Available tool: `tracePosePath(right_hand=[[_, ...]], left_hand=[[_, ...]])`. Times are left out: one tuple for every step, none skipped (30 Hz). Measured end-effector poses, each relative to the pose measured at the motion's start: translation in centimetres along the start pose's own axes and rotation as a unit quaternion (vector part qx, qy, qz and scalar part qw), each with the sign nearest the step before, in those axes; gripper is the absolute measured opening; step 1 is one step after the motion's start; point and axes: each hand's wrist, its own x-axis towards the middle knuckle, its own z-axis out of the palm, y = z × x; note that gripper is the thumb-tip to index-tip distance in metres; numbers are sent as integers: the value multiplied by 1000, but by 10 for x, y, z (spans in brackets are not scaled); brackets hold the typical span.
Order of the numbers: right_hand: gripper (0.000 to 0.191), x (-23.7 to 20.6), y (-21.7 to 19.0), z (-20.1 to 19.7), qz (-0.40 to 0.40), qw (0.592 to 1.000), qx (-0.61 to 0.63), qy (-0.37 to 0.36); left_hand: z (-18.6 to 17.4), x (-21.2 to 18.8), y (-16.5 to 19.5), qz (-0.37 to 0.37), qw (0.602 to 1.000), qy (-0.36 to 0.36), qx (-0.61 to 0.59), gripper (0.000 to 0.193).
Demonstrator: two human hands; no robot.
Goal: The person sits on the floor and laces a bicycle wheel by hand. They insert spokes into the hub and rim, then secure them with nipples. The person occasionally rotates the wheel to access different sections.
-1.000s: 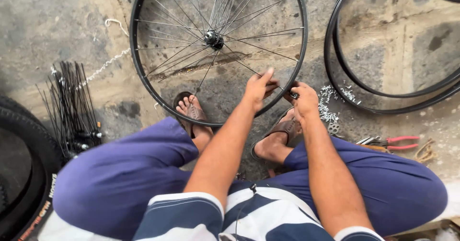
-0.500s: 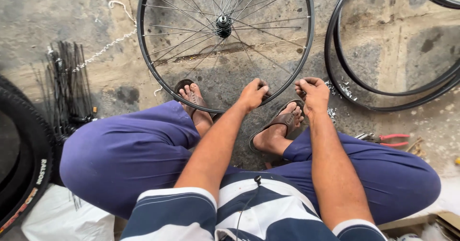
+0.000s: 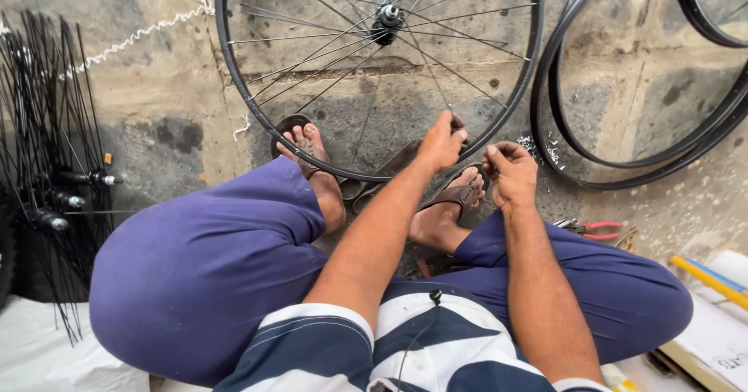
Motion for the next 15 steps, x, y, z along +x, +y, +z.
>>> tracePosePath(right_hand=[[13, -3, 1, -1, -1, 1000, -11, -9], [14, -6, 3, -1, -2, 1000, -20, -17], [14, -8, 4, -1, -4, 999, -30, -25], [15, -9, 5, -1, 0, 999, -24, -24], [17, -10, 6, -1, 4, 1000, -19, -23], [18, -10, 7, -1, 7, 1000, -13, -22], [18, -10, 8, -1, 6, 1000, -9, -22], [18, -10, 10, 0, 4, 1000, -4, -21], [17, -9, 12, 2, 3, 1000, 1, -21], [17, -8, 14, 4, -1, 1000, -7, -15], [16, -7, 17, 6, -4, 1000, -15, -8], [16, -6, 18, 6, -8, 1000, -23, -1], [17, -5, 19, 8, -32, 999, -31, -4], [18, -3, 21, 10, -56, 998, -39, -9], [20, -2, 23, 12, -78, 996, -46, -14]], left_hand=[[2, 0, 0, -16, 1000, -7, 6, 26], [4, 0, 0, -31, 999, -15, 14, 28], [5, -1, 1, -45, 998, -24, 21, 29], [7, -1, 1, -37, 999, -17, 14, 29], [8, -2, 1, -29, 999, -11, 8, 30], [8, -2, 1, -21, 1000, -4, 2, 30], [8, -3, 1, -19, 1000, -3, 14, 31], [8, -3, 0, -17, 999, -3, 26, 31], [8, -3, 0, -15, 999, -2, 40, 32], [7, -4, -1, -18, 999, -2, 43, 31], [6, -4, -2, -21, 999, -4, 46, 31], [6, -5, -3, -24, 998, -5, 49, 30], [6, -6, -4, -21, 999, -6, 49, 30], [5, -6, -4, -17, 999, -6, 50, 30], [5, -7, -5, -15, 999, -5, 51, 29]])
